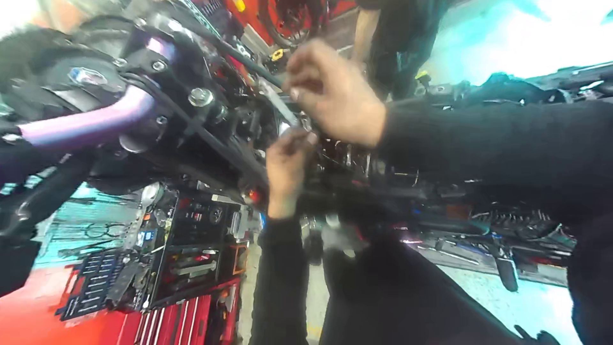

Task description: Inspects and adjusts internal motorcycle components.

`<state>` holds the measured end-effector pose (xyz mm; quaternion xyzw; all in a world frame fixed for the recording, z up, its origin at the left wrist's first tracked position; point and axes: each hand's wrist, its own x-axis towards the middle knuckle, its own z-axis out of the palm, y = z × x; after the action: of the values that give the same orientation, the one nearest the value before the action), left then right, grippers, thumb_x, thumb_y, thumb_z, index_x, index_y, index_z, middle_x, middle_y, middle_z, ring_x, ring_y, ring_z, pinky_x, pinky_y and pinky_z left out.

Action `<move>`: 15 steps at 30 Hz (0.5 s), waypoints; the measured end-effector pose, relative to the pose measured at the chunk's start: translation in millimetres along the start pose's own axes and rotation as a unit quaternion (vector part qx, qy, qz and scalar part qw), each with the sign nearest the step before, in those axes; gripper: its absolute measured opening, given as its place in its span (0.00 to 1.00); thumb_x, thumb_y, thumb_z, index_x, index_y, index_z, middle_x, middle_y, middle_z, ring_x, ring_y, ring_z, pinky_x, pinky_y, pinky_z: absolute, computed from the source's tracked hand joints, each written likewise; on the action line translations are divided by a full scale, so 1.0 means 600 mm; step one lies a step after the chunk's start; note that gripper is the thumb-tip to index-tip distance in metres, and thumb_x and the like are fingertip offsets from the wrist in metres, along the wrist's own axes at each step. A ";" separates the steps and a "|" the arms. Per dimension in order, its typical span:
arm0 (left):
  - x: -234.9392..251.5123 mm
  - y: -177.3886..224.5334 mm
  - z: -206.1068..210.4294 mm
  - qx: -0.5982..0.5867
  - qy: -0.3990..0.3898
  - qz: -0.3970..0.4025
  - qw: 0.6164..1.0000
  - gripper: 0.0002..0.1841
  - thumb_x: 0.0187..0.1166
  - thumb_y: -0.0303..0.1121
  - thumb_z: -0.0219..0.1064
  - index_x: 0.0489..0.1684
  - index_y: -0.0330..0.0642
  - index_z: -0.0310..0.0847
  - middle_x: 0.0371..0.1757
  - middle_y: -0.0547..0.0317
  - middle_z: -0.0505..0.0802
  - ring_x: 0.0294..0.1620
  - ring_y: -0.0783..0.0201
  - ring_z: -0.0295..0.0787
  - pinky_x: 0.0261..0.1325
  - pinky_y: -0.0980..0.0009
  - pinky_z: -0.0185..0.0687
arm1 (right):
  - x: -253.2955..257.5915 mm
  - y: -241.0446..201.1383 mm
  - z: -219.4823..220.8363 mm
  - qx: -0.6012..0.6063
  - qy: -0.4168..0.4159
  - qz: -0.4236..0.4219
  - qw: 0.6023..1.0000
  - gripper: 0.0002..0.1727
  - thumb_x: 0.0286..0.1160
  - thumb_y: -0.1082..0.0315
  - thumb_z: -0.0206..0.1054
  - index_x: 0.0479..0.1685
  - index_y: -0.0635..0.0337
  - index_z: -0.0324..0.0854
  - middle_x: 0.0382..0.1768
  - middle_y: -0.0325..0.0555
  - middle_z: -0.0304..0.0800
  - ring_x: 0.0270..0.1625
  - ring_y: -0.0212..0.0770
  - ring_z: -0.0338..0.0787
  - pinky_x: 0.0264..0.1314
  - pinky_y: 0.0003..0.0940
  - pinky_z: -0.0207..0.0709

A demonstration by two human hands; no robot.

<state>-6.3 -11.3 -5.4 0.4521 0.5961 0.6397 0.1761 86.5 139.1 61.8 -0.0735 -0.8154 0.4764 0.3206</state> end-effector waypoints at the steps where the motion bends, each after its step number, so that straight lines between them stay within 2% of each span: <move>1: 0.000 0.002 0.002 0.001 0.032 0.001 0.999 0.07 0.83 0.32 0.69 0.50 0.40 0.88 0.33 0.60 0.90 0.24 0.69 0.83 0.28 0.71 0.84 | 0.003 0.003 -0.007 -0.017 0.009 0.001 1.000 0.18 0.80 0.71 0.64 0.68 0.60 0.75 0.54 0.42 0.93 0.53 0.33 0.94 0.59 0.33 0.88; 3: 0.002 0.006 0.008 0.019 0.080 0.009 0.997 0.08 0.84 0.34 0.69 0.51 0.40 0.89 0.35 0.60 0.90 0.24 0.70 0.81 0.27 0.73 0.82 | -0.001 0.011 -0.017 -0.037 -0.017 0.028 0.999 0.16 0.76 0.72 0.65 0.62 0.60 0.78 0.49 0.43 0.91 0.47 0.35 0.93 0.53 0.35 0.89; 5: 0.005 0.007 0.013 0.045 0.104 0.022 0.993 0.08 0.83 0.33 0.70 0.49 0.40 0.90 0.39 0.60 0.92 0.26 0.70 0.83 0.29 0.74 0.84 | -0.015 0.027 -0.018 -0.044 -0.107 0.057 0.992 0.17 0.71 0.70 0.71 0.59 0.60 0.81 0.46 0.44 0.91 0.45 0.36 0.91 0.51 0.39 0.87; 7: 0.005 0.005 0.014 0.067 0.101 0.031 0.992 0.08 0.82 0.32 0.71 0.49 0.39 0.91 0.45 0.58 0.93 0.37 0.68 0.90 0.41 0.71 0.91 | -0.031 0.045 -0.004 -0.031 -0.165 0.078 0.983 0.22 0.67 0.69 0.74 0.62 0.58 0.78 0.44 0.43 0.91 0.42 0.35 0.92 0.49 0.39 0.88; 10: 0.006 0.005 0.016 0.101 0.089 0.046 0.990 0.07 0.80 0.31 0.73 0.49 0.40 0.92 0.48 0.58 0.92 0.44 0.67 0.91 0.48 0.70 0.92 | -0.042 0.050 0.004 -0.052 -0.147 0.057 0.986 0.21 0.73 0.69 0.73 0.64 0.58 0.77 0.45 0.43 0.91 0.44 0.35 0.92 0.52 0.36 0.88; 13: 0.005 0.006 0.017 0.117 0.083 0.048 0.988 0.07 0.80 0.31 0.73 0.49 0.40 0.92 0.47 0.60 0.91 0.42 0.69 0.90 0.45 0.73 0.91 | -0.038 0.064 -0.002 -0.012 -0.152 0.035 0.988 0.17 0.75 0.69 0.73 0.61 0.57 0.80 0.43 0.39 0.90 0.43 0.29 0.90 0.51 0.28 0.87; 15: 0.006 0.005 0.017 0.142 0.076 0.033 0.986 0.07 0.83 0.32 0.70 0.48 0.40 0.92 0.45 0.60 0.91 0.38 0.70 0.89 0.41 0.74 0.88 | -0.029 0.070 -0.018 0.025 -0.190 0.072 0.979 0.11 0.80 0.69 0.68 0.58 0.56 0.82 0.42 0.37 0.89 0.41 0.27 0.89 0.47 0.26 0.86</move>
<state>0.6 -3.1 -2.5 0.4424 0.6773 0.5862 0.0430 98.8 162.0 23.2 -0.0324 -0.8417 0.5240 0.1263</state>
